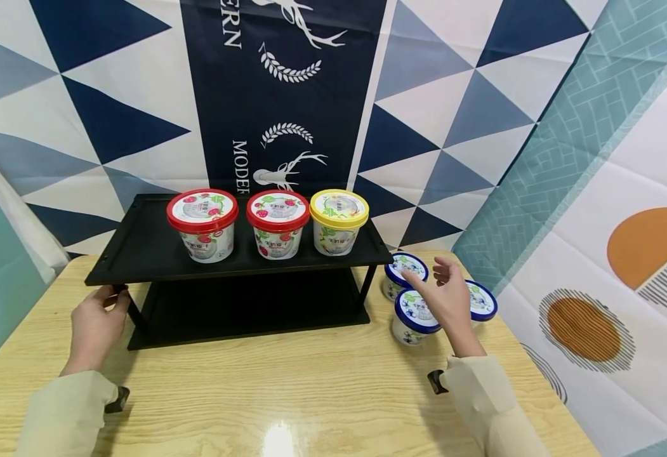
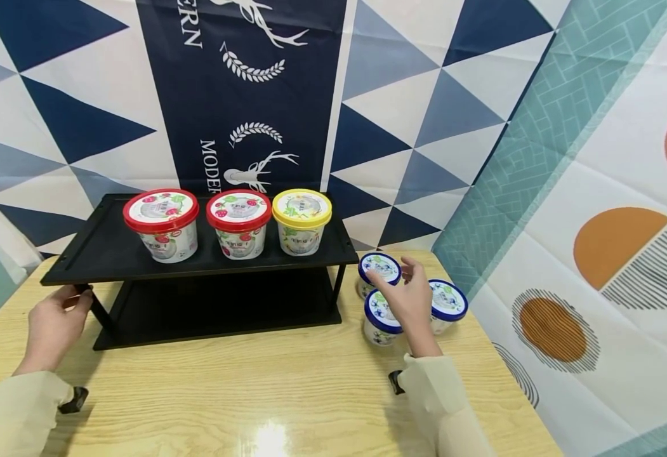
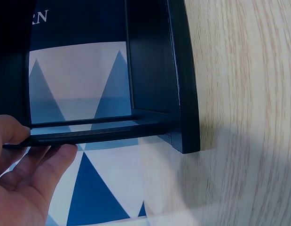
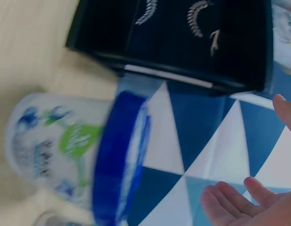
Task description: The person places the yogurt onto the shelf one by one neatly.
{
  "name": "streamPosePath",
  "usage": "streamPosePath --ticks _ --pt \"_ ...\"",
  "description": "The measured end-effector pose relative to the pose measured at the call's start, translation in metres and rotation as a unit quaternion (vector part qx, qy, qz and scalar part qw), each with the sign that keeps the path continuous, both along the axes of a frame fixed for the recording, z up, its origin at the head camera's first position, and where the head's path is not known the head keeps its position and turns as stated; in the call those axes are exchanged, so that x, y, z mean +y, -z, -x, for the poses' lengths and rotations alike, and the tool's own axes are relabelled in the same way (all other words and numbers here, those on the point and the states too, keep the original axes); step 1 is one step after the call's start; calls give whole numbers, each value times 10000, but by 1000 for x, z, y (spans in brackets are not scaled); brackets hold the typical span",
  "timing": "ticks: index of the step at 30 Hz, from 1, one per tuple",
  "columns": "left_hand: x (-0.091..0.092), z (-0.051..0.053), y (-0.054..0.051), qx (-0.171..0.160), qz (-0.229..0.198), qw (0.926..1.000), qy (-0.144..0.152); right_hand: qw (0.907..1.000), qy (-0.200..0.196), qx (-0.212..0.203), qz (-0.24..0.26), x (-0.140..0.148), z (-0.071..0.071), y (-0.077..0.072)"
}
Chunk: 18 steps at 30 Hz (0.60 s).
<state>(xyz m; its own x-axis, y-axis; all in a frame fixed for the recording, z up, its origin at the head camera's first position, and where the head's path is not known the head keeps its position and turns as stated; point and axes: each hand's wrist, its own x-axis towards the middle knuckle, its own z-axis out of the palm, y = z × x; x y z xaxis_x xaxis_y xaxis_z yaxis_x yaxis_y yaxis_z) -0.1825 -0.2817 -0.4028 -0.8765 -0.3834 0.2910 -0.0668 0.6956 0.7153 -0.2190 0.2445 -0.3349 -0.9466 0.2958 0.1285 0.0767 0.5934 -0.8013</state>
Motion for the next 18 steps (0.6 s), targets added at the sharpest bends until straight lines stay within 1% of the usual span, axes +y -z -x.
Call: streamPosePath --ticks 6,14,18 --pt "-1 1 -1 24 42 10000 11 9995 121 -276 -128 16 -8 16" --pt "-2 0 1 -55 35 10000 37 9986 8 -504 -174 31 -16 40" --pt "-1 0 1 -23 36 10000 53 9967 -44 -782 -224 37 -18 52"
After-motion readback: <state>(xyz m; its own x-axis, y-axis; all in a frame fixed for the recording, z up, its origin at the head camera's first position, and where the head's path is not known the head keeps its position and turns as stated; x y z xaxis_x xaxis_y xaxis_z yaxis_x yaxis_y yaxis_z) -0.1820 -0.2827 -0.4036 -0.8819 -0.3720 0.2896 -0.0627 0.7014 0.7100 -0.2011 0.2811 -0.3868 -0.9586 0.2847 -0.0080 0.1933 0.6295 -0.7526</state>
